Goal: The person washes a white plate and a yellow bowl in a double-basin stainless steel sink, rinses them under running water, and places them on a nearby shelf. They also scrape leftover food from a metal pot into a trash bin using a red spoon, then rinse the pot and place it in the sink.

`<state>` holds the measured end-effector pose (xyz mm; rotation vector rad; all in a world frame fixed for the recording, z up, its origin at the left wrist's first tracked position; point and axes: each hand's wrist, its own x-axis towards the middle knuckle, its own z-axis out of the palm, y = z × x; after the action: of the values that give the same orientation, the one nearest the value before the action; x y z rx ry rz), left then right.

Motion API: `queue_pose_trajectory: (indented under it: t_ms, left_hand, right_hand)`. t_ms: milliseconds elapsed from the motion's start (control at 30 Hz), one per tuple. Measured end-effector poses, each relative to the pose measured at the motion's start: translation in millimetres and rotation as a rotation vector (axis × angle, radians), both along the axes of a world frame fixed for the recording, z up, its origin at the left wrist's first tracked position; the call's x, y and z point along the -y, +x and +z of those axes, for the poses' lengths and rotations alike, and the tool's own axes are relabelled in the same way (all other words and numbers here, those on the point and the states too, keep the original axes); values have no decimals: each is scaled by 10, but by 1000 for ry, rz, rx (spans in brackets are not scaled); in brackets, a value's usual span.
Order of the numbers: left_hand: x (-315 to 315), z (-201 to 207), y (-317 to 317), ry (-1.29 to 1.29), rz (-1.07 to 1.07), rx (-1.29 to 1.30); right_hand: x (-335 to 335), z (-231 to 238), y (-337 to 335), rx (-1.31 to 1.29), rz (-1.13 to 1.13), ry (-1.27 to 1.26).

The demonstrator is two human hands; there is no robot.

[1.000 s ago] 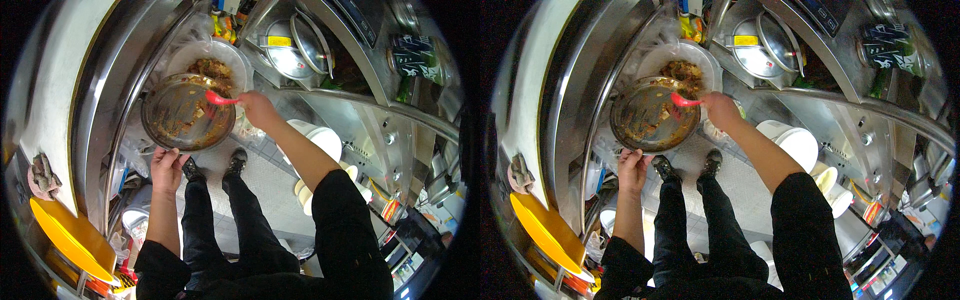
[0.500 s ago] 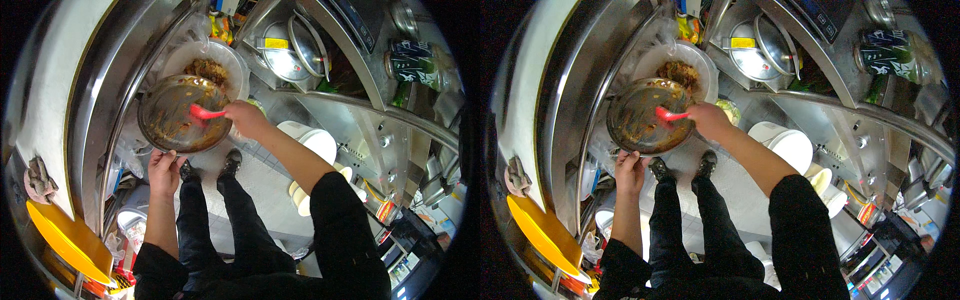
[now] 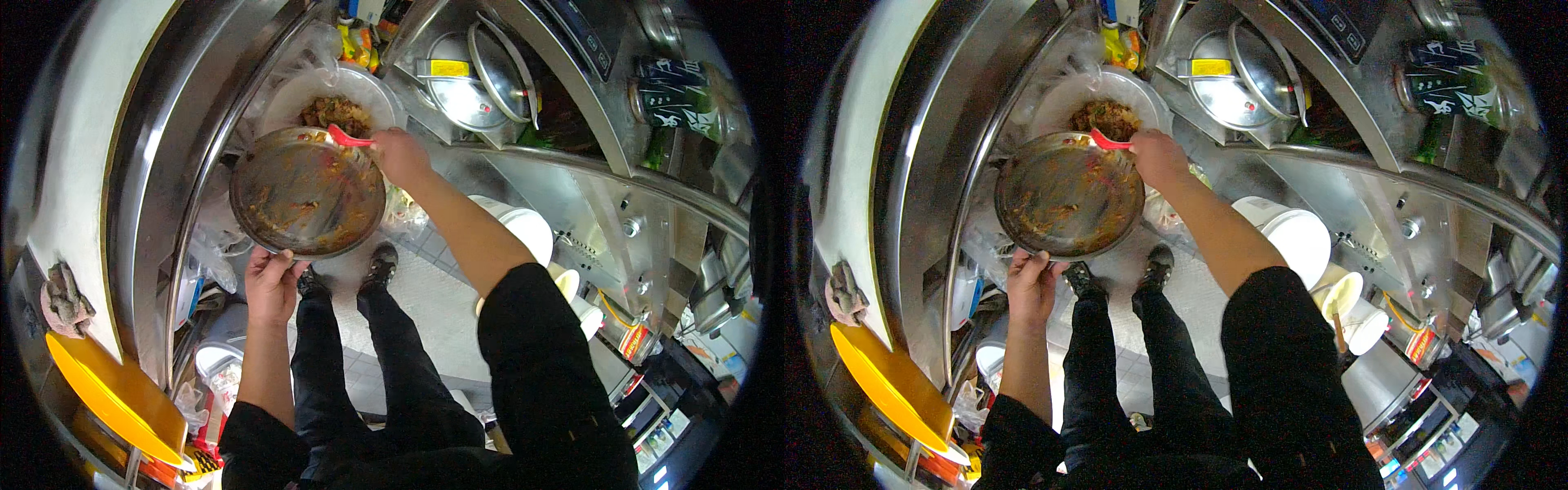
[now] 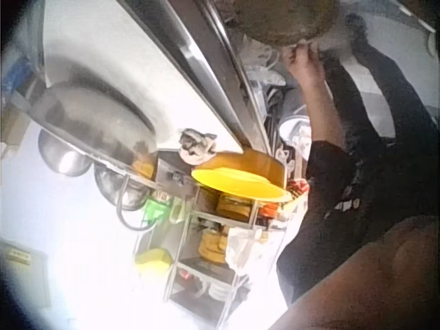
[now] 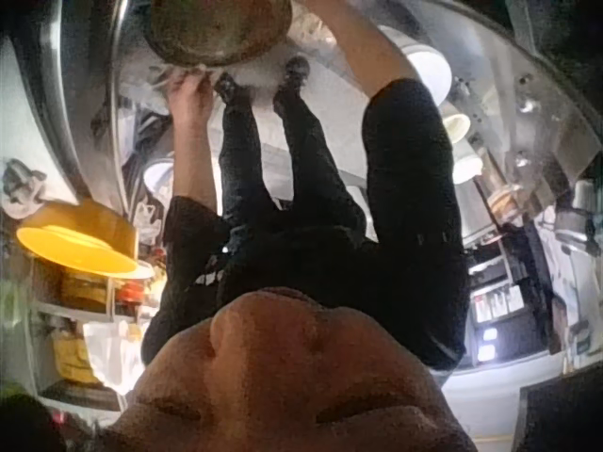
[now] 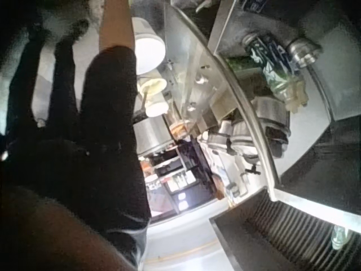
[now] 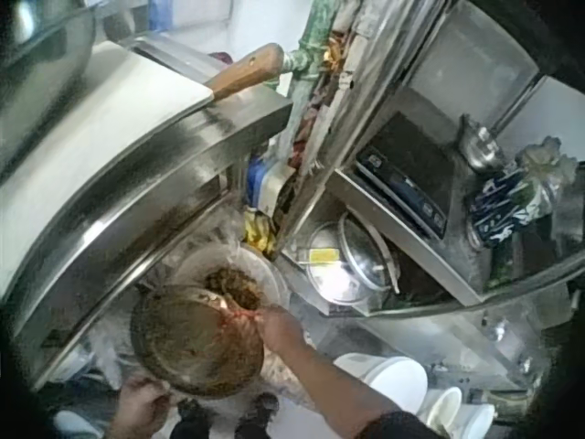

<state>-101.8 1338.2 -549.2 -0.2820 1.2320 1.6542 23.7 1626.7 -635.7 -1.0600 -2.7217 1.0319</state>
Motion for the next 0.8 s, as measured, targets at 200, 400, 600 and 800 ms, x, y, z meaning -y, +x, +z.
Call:
queue_pose_trajectory:
  t_ms: [200, 400, 600, 800]
  left_hand:
    - [-11, -13, -43, 2, 20, 1]
    - [-35, 17, -59, -16, 20, -16]
    - [-77, -4, -15, 7, 14, -23]
    - [-97, 54, 28, 22, -55, -53]
  right_hand:
    - [571, 347, 234, -173, 360, -312]
    - [291, 340, 217, 63, -31, 5]
    - [689, 619, -14, -389, 380, -360]
    - [551, 507, -319, -259, -63, -60]
